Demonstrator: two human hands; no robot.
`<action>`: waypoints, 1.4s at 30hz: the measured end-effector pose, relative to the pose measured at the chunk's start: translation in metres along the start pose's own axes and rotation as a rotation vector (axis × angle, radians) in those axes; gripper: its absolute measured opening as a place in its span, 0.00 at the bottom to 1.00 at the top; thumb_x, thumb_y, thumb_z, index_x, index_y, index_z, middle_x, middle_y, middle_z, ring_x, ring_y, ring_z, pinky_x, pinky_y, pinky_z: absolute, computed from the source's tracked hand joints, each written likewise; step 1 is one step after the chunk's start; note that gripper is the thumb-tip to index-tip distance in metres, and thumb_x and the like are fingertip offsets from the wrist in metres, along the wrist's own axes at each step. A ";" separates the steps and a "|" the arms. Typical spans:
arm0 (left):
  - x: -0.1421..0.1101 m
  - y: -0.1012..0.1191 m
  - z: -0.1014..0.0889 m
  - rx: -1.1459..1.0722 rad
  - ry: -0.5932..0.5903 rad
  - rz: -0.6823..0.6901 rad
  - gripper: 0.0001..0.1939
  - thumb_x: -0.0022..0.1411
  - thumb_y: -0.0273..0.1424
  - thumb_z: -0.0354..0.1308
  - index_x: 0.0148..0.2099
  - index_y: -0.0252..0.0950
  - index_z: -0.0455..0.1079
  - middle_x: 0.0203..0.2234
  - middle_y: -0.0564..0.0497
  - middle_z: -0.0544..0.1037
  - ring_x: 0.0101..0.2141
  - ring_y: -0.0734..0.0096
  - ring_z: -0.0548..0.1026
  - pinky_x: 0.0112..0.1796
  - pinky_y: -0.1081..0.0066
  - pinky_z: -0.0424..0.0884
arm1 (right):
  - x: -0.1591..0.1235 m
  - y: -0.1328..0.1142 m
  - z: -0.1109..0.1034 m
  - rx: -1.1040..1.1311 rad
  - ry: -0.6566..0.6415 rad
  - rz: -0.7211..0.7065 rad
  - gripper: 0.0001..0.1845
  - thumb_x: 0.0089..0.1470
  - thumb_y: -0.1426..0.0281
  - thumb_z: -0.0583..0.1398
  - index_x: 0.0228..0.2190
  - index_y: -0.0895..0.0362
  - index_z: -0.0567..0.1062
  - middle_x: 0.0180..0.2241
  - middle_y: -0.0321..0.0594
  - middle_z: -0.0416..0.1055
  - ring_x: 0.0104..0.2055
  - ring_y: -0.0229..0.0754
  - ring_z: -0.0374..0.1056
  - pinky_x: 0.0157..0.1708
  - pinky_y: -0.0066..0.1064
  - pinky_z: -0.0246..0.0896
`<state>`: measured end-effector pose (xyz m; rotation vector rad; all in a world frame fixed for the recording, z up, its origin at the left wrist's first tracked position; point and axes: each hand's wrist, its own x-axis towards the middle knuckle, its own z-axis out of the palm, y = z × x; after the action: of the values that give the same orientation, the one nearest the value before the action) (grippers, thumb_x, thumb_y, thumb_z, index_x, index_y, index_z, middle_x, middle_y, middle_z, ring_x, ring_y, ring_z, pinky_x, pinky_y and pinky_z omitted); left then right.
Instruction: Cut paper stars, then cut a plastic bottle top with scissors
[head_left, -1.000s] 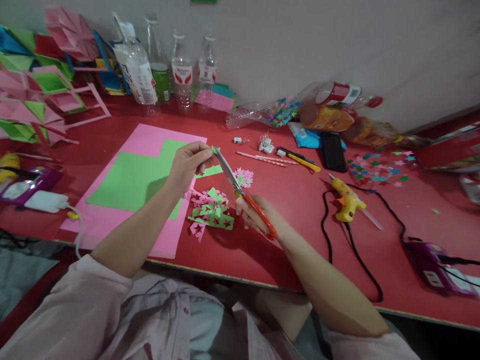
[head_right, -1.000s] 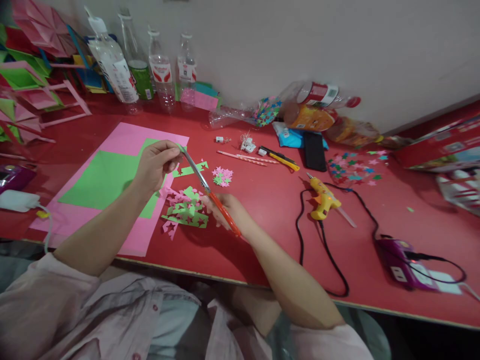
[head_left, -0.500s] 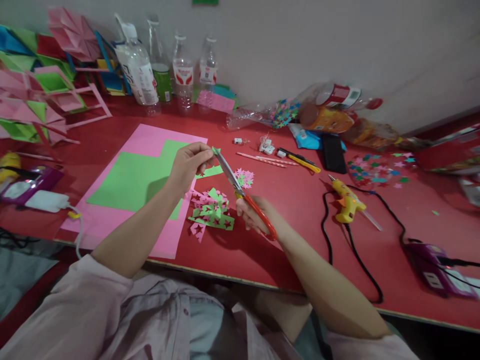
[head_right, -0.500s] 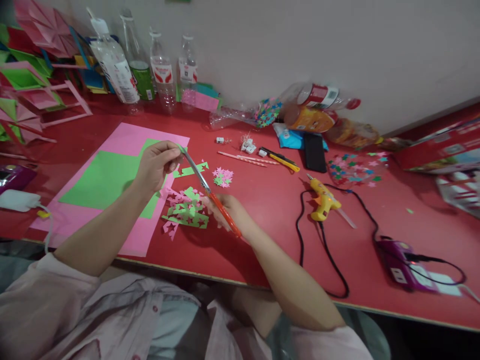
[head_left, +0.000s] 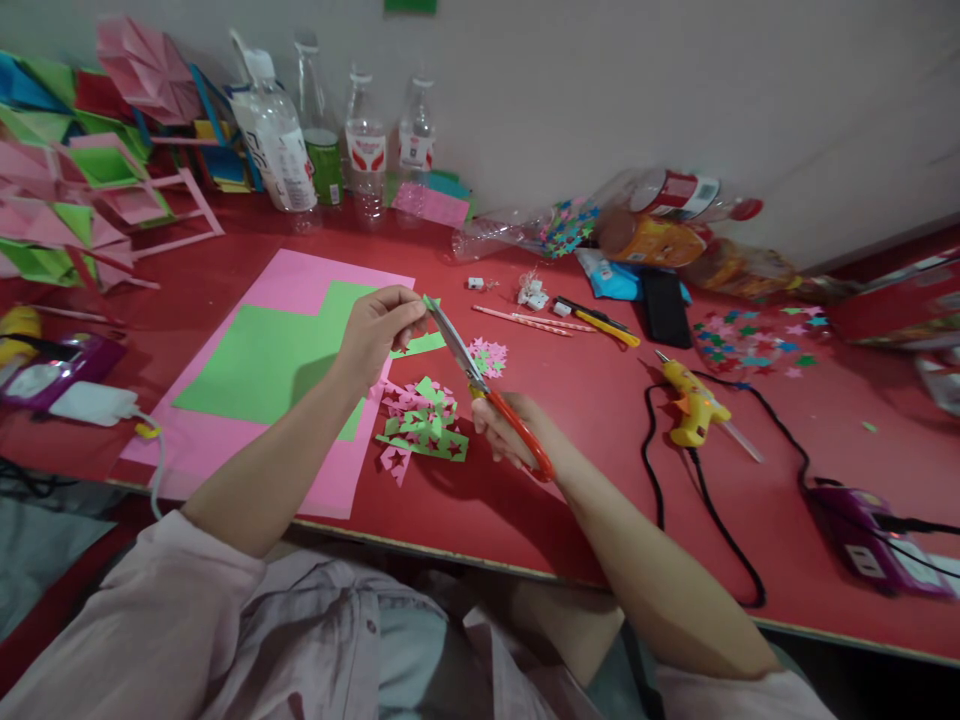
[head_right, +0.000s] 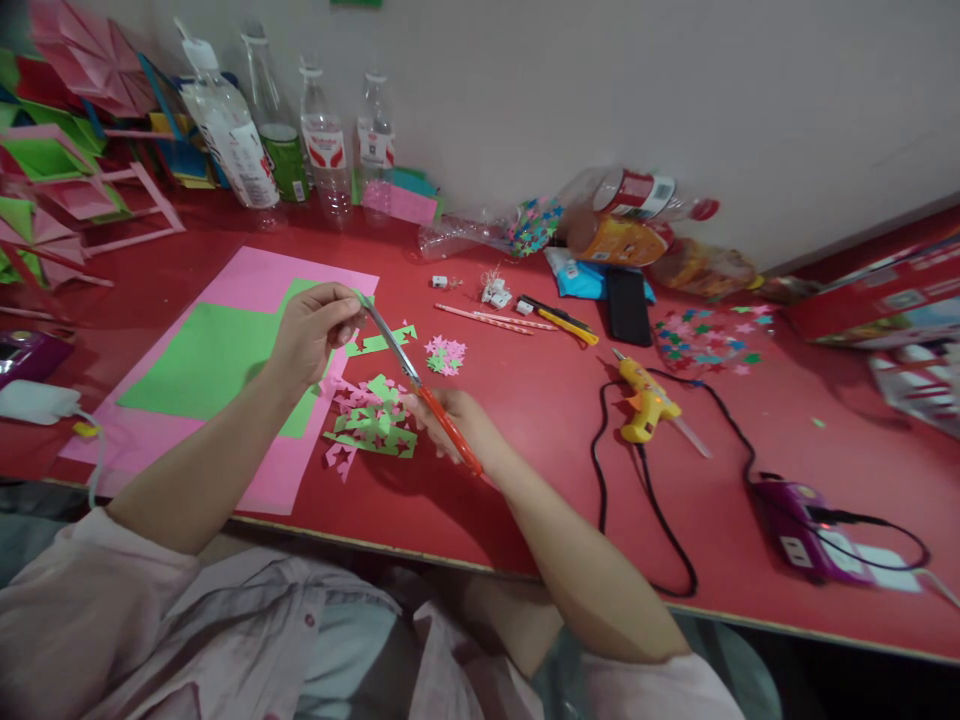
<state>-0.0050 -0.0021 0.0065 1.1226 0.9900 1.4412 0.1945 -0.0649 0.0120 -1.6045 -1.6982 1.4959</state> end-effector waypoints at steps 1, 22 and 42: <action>0.000 0.000 0.000 0.000 0.001 0.000 0.05 0.49 0.29 0.58 0.23 0.36 0.69 0.15 0.56 0.72 0.14 0.86 0.60 0.15 0.80 0.53 | 0.000 0.000 0.000 0.000 0.001 -0.001 0.26 0.51 0.46 0.57 0.20 0.54 0.65 0.09 0.25 0.54 0.09 0.30 0.52 0.11 0.24 0.53; 0.001 -0.001 -0.002 0.030 0.014 0.064 0.05 0.47 0.27 0.58 0.22 0.36 0.67 0.12 0.58 0.67 0.14 0.85 0.60 0.15 0.80 0.54 | 0.006 0.007 -0.003 0.003 -0.037 -0.024 0.29 0.47 0.41 0.59 0.20 0.54 0.65 0.08 0.24 0.54 0.08 0.31 0.52 0.14 0.27 0.58; -0.003 -0.005 0.003 -0.029 -0.056 0.012 0.06 0.50 0.30 0.57 0.23 0.36 0.66 0.15 0.58 0.69 0.14 0.85 0.61 0.16 0.80 0.54 | 0.011 0.018 -0.007 0.111 -0.164 -0.100 0.24 0.56 0.48 0.56 0.22 0.54 0.65 0.06 0.23 0.53 0.09 0.30 0.50 0.19 0.28 0.62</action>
<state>-0.0011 -0.0039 0.0023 1.1431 0.9218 1.4224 0.2060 -0.0564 -0.0050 -1.3536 -1.7199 1.6802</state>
